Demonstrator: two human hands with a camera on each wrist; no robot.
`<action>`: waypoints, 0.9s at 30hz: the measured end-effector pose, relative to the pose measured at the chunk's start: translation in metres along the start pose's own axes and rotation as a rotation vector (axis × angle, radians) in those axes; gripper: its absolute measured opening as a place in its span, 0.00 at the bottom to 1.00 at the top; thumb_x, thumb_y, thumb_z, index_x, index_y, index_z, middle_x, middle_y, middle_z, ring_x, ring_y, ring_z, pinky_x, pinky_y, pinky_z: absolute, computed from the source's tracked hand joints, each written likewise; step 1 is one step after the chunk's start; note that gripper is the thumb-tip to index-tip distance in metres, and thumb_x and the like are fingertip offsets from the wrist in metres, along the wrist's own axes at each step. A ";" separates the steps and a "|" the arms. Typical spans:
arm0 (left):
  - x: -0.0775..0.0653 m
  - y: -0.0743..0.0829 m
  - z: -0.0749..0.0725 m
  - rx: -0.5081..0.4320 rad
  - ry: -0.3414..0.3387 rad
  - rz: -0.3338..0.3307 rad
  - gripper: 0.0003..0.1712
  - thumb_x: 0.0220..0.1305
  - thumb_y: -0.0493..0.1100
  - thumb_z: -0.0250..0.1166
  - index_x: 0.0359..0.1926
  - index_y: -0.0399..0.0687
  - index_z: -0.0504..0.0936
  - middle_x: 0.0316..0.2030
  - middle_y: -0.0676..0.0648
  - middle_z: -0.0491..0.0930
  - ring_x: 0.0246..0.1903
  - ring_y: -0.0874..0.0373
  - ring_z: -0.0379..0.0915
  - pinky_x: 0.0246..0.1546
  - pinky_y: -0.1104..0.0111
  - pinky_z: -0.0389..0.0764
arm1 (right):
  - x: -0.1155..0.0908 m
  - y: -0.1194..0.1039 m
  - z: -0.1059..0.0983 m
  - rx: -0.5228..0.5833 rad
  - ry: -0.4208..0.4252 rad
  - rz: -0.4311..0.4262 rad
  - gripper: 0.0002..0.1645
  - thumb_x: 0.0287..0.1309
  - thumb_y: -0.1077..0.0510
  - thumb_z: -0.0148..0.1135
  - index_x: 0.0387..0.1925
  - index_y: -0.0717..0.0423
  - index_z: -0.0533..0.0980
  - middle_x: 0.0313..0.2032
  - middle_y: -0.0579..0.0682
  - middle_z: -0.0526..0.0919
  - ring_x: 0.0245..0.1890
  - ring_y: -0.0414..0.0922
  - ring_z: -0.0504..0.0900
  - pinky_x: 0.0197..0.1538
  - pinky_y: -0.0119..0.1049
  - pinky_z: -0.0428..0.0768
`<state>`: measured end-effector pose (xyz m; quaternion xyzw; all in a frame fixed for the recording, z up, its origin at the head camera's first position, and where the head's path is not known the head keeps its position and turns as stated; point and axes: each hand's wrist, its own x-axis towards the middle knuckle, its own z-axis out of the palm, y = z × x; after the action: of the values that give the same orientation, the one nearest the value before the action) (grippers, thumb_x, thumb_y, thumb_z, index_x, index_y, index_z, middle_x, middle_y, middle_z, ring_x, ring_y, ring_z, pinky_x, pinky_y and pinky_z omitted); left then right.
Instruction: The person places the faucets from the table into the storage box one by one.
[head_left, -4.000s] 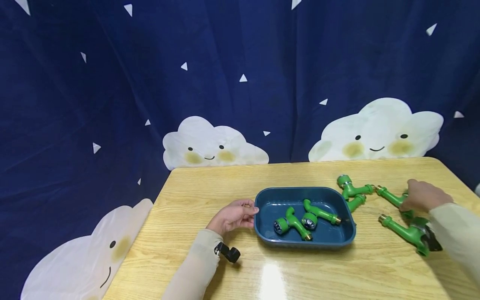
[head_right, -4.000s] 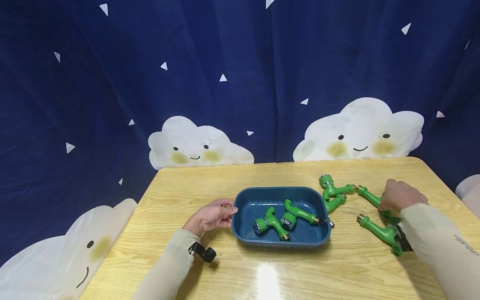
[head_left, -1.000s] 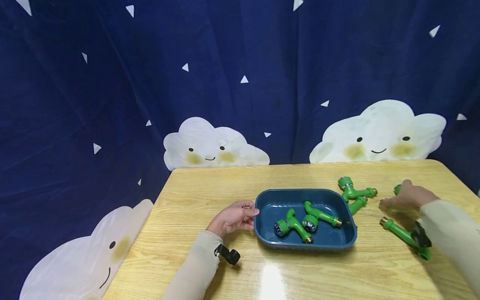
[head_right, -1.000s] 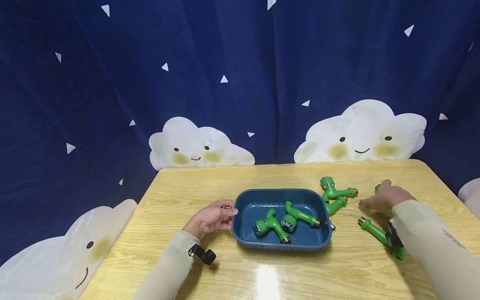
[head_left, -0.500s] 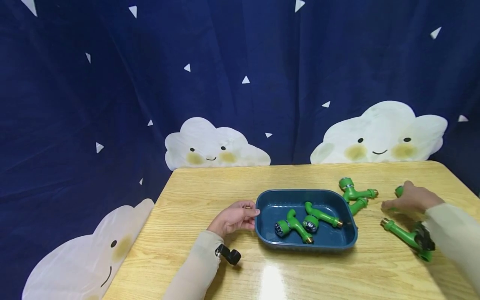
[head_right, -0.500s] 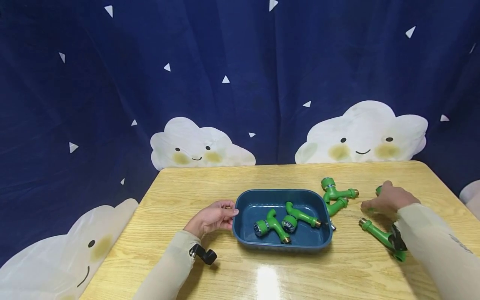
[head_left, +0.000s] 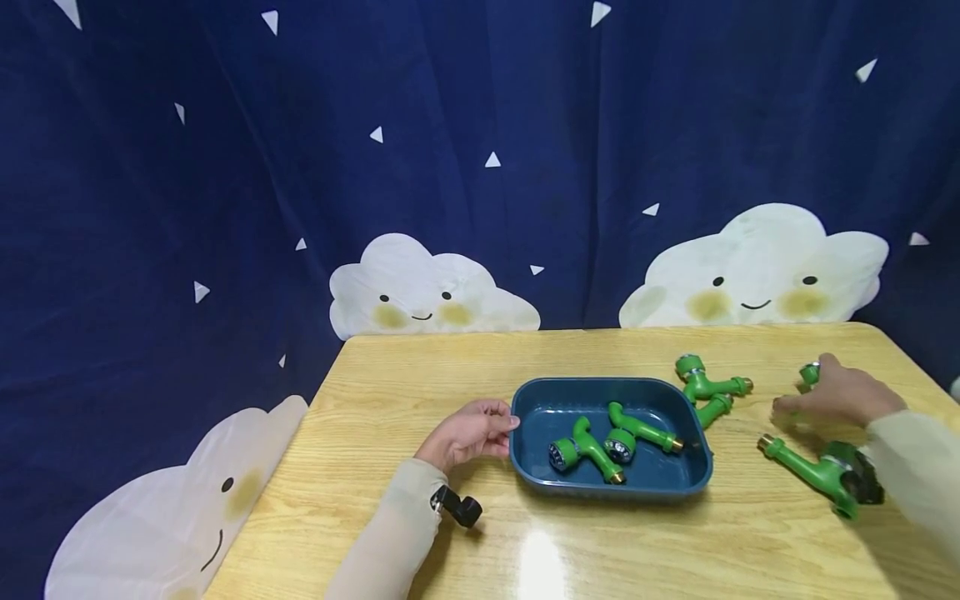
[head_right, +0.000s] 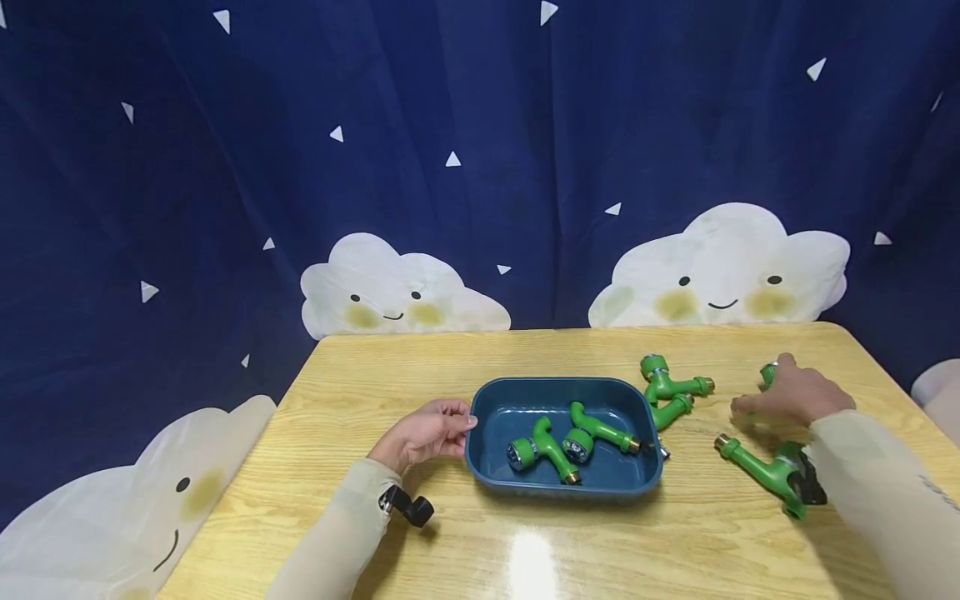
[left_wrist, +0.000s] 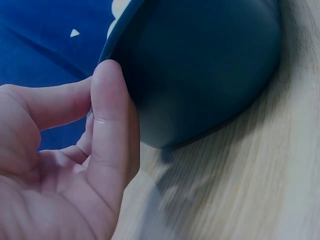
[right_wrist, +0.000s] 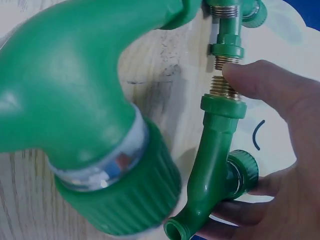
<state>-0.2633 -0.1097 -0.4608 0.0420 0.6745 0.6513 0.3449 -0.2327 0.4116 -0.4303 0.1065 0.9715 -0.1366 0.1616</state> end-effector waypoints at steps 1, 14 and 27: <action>0.000 0.000 0.000 0.001 0.000 0.000 0.08 0.69 0.35 0.59 0.32 0.47 0.71 0.21 0.52 0.73 0.21 0.63 0.72 0.23 0.76 0.83 | -0.001 0.000 -0.001 -0.002 0.006 0.000 0.77 0.44 0.27 0.68 0.63 0.87 0.42 0.52 0.87 0.62 0.49 0.79 0.71 0.45 0.64 0.80; 0.002 -0.003 -0.001 -0.011 0.006 0.010 0.09 0.69 0.35 0.59 0.30 0.48 0.72 0.20 0.52 0.73 0.20 0.63 0.72 0.22 0.77 0.82 | -0.008 0.001 -0.008 -0.019 0.069 -0.062 0.83 0.41 0.26 0.69 0.64 0.89 0.38 0.53 0.89 0.61 0.47 0.80 0.71 0.42 0.64 0.79; 0.002 -0.003 -0.001 -0.006 0.002 0.013 0.10 0.69 0.36 0.58 0.29 0.48 0.73 0.19 0.52 0.74 0.19 0.64 0.73 0.22 0.76 0.82 | -0.018 -0.027 -0.017 -0.045 0.185 -0.158 0.82 0.36 0.22 0.70 0.64 0.85 0.47 0.51 0.88 0.66 0.47 0.80 0.72 0.40 0.65 0.78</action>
<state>-0.2641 -0.1099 -0.4641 0.0447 0.6726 0.6557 0.3401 -0.2274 0.3882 -0.4027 0.0382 0.9905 -0.1165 0.0622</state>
